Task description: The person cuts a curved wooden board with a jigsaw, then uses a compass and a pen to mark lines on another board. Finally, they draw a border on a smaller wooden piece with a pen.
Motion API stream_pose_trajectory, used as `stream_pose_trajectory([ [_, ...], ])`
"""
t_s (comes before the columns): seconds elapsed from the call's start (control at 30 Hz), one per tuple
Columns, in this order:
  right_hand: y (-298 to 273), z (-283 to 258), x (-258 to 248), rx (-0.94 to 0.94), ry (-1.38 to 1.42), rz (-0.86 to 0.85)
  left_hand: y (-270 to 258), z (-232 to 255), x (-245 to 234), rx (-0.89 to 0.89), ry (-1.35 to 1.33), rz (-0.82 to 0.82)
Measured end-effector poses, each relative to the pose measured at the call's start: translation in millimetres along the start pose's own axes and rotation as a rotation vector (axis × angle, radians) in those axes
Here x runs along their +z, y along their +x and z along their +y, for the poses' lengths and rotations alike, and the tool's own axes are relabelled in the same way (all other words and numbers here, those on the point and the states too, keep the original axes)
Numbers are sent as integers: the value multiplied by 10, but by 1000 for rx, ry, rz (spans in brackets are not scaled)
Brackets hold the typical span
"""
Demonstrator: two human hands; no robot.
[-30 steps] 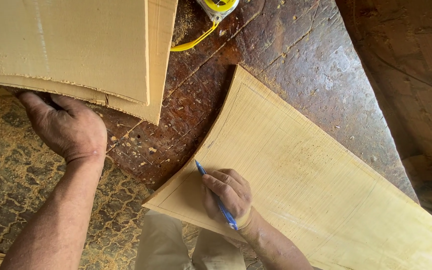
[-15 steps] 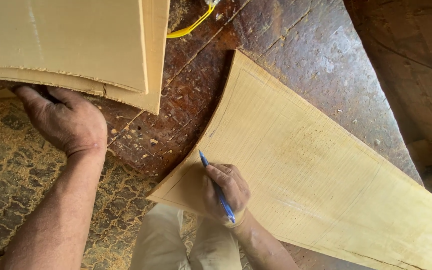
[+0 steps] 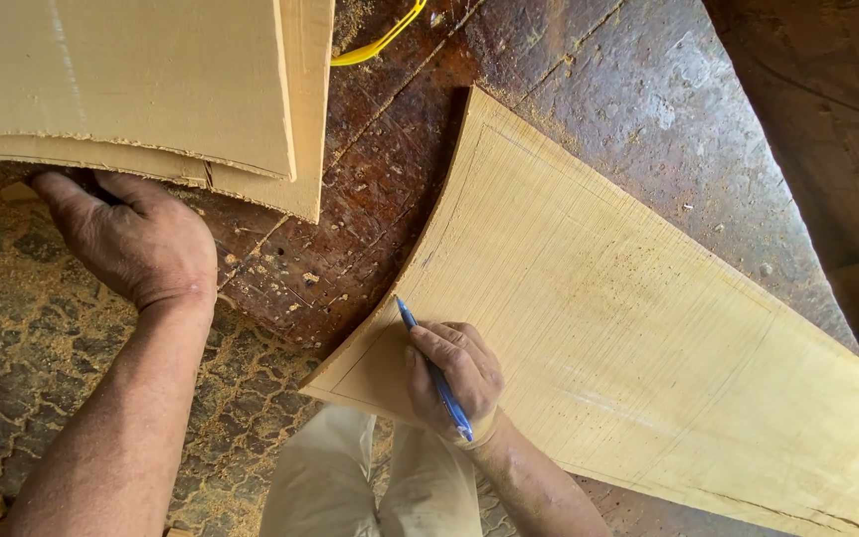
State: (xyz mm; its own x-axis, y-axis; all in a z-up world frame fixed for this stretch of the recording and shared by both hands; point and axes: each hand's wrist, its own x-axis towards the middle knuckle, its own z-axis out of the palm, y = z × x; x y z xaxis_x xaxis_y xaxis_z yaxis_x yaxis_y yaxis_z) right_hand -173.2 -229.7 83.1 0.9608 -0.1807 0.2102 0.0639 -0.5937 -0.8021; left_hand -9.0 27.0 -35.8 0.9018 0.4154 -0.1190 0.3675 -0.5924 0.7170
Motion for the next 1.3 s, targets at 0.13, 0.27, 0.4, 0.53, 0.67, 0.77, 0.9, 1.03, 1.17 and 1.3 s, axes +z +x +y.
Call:
stream_pose_trajectory([
  [0.13, -9, 24, -3, -15, 0, -1, -7, 21, -12, 41, 48, -19],
  [0.27, 3, 15, -3, -32, -21, 1, -13, 196, -29, -6, 56, -29],
  [0.4, -118, 101, 35, -114, 18, -22, 5, 152, -20, -80, -55, -10],
  [0.53, -239, -82, 89, -169, 85, -56, 29, 24, -4, 25, 58, 18],
  [0.67, -403, -273, 168, -140, 135, -108, 27, 95, 28, -11, -39, 47],
  [0.77, -430, -331, 221, -165, 166, -156, 23, 265, -29, -64, 28, 72],
  [0.9, -420, -345, 252, -216, 161, -212, -31, 293, -50, -54, 116, 46],
  [1.03, -475, -325, 295, -240, 142, -218, -26, 262, -48, 22, 137, 52],
  [1.17, -503, -325, 314, -242, 118, -180, -16, 218, -38, 48, 151, 51],
  [1.3, -515, -321, 320, -236, 114, -172, -19, 189, -38, 29, 103, 30],
])
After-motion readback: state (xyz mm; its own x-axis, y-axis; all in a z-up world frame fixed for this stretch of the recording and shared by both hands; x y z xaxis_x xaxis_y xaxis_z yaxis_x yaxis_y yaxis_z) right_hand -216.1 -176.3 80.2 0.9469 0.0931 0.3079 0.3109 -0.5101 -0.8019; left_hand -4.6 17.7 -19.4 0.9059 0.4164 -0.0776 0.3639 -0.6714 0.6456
